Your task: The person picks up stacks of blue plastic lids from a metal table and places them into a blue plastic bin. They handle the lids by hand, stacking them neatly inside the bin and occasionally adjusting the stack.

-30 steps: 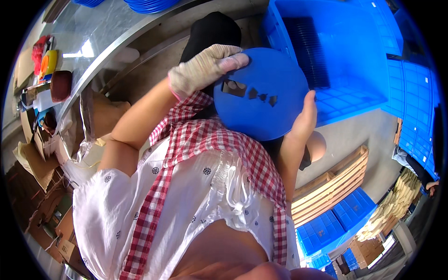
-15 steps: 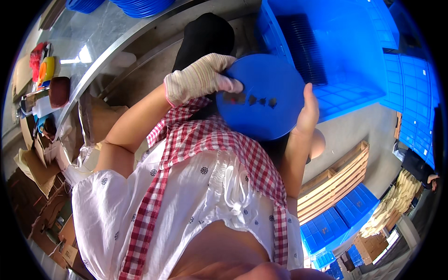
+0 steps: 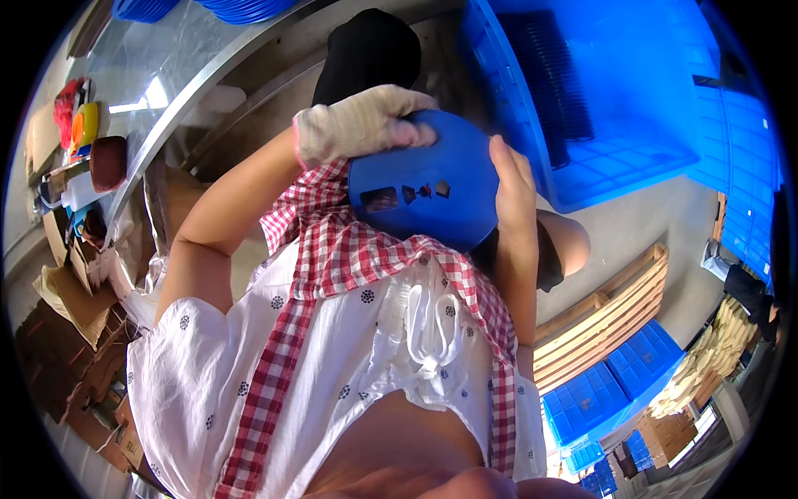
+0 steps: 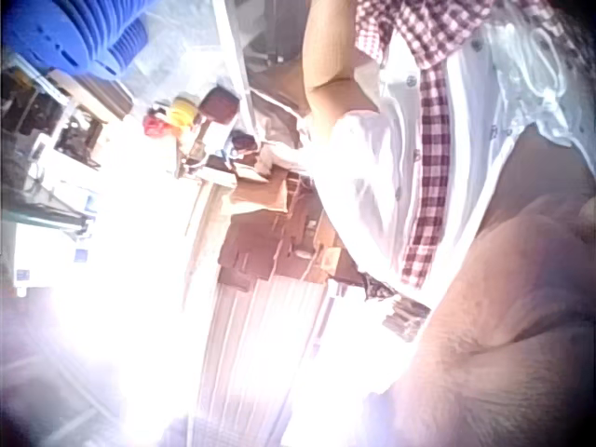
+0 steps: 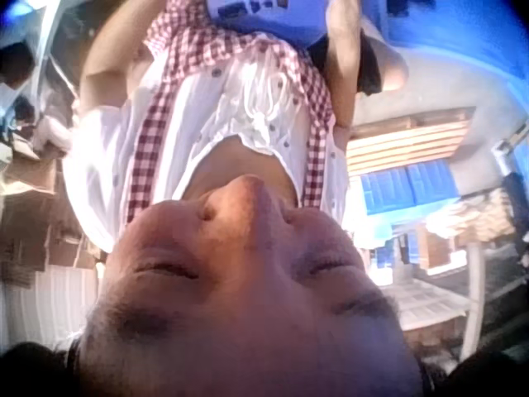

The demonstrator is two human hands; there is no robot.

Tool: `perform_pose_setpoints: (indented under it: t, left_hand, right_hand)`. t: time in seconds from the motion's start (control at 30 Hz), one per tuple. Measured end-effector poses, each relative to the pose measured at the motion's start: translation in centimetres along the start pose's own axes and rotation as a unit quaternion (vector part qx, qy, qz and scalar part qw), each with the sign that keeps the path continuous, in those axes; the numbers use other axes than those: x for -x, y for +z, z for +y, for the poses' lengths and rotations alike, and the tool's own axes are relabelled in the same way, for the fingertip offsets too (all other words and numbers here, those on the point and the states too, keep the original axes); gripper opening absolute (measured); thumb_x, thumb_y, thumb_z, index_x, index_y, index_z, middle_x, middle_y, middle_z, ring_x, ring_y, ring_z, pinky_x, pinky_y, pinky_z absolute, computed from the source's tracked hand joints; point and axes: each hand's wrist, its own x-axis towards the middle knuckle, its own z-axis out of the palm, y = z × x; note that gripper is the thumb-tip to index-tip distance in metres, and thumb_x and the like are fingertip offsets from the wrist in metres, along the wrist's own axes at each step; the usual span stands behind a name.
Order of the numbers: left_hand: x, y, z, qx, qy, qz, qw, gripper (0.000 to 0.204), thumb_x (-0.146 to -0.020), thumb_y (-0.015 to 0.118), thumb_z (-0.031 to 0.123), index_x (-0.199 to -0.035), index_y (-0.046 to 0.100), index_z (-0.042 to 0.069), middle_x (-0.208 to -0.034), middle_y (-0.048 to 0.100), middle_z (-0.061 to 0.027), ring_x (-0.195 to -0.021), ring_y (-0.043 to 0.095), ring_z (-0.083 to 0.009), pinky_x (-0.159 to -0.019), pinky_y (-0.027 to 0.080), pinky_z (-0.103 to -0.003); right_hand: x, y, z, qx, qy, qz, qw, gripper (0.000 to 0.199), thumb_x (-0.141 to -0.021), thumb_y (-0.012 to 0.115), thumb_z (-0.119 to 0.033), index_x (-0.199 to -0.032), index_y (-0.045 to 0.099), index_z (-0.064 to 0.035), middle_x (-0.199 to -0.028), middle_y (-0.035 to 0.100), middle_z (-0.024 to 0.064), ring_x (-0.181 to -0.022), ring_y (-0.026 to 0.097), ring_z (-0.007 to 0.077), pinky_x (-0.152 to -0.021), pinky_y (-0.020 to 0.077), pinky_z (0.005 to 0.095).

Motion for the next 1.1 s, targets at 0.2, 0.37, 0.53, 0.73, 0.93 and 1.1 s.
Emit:
perform_pose_setpoints:
  t: [0.2, 0.37, 0.53, 0.73, 0.93, 1.1]
  left_hand:
    - [2.8, 0.4, 0.1, -0.135, 0.000, 0.002, 0.991, 0.064, -0.074, 0.076, 0.007, -0.130, 0.043, 0.007, -0.117, 0.060, -0.0178, -0.110, 0.059, -0.0349, -0.099, 0.048, -0.040]
    - [0.0, 1.7, 0.5, -0.101, 0.070, 0.065, 0.990, 0.047, -0.077, 0.073, 0.013, -0.121, 0.059, 0.002, -0.106, 0.064, -0.0140, -0.098, 0.063, -0.0277, -0.090, 0.051, -0.035]
    - [-1.0, 1.0, 0.2, -0.066, 0.065, 0.034, 0.995, 0.030, -0.092, 0.059, 0.019, -0.113, 0.063, -0.002, -0.097, 0.067, -0.0134, -0.094, 0.064, -0.0242, -0.085, 0.052, -0.033]
    - [1.2, -1.0, -0.3, -0.107, 0.067, -0.045, 0.991, 0.054, -0.085, 0.066, 0.025, -0.131, 0.050, 0.001, -0.115, 0.062, -0.0163, -0.106, 0.061, -0.0286, -0.096, 0.048, -0.037]
    - [0.7, 0.1, 0.9, -0.125, 0.055, 0.028, 0.990, 0.036, -0.089, 0.062, 0.023, -0.116, 0.062, 0.000, -0.099, 0.067, -0.0147, -0.090, 0.066, -0.0256, -0.085, 0.053, -0.033]
    - [-0.7, 0.5, 1.8, -0.195, 0.121, 0.026, 0.973, 0.023, -0.092, 0.057, 0.016, -0.103, 0.067, -0.001, -0.089, 0.066, -0.0144, -0.081, 0.065, -0.0257, -0.076, 0.053, -0.032]
  right_hand:
    - [-0.4, 0.0, 0.3, -0.034, 0.032, -0.051, 0.998, 0.043, -0.101, 0.042, -0.036, -0.093, 0.065, -0.0006, -0.085, 0.066, 0.0031, -0.074, 0.061, 0.0073, -0.067, 0.0501, 0.0204]
    - [0.0, 1.1, -1.0, -0.031, 0.037, -0.052, 0.997, 0.041, -0.101, 0.044, -0.035, -0.086, 0.064, -0.0020, -0.080, 0.064, 0.0010, -0.072, 0.059, 0.0065, -0.067, 0.0486, 0.0191]
    - [0.2, 0.6, -0.6, -0.002, 0.013, -0.070, 0.997, 0.041, -0.101, 0.044, -0.034, -0.086, 0.064, -0.0011, -0.080, 0.064, 0.0007, -0.072, 0.058, 0.0060, -0.068, 0.0475, 0.0189]
    - [0.3, 0.9, -0.6, -0.025, 0.046, -0.064, 0.997, 0.045, -0.101, 0.040, -0.039, -0.090, 0.064, -0.0016, -0.083, 0.066, 0.0030, -0.075, 0.062, 0.0085, -0.070, 0.0510, 0.0206]
    - [0.2, 1.1, -1.0, -0.030, 0.035, -0.071, 0.996, 0.045, -0.101, 0.039, -0.038, -0.090, 0.064, -0.0023, -0.084, 0.067, 0.0030, -0.076, 0.062, 0.0092, -0.071, 0.0514, 0.0214]
    - [0.5, 0.4, -0.5, 0.014, -0.008, -0.070, 0.997, 0.040, -0.102, 0.041, -0.033, -0.088, 0.063, -0.0023, -0.079, 0.063, 0.0005, -0.071, 0.057, 0.0063, -0.067, 0.0468, 0.0200]
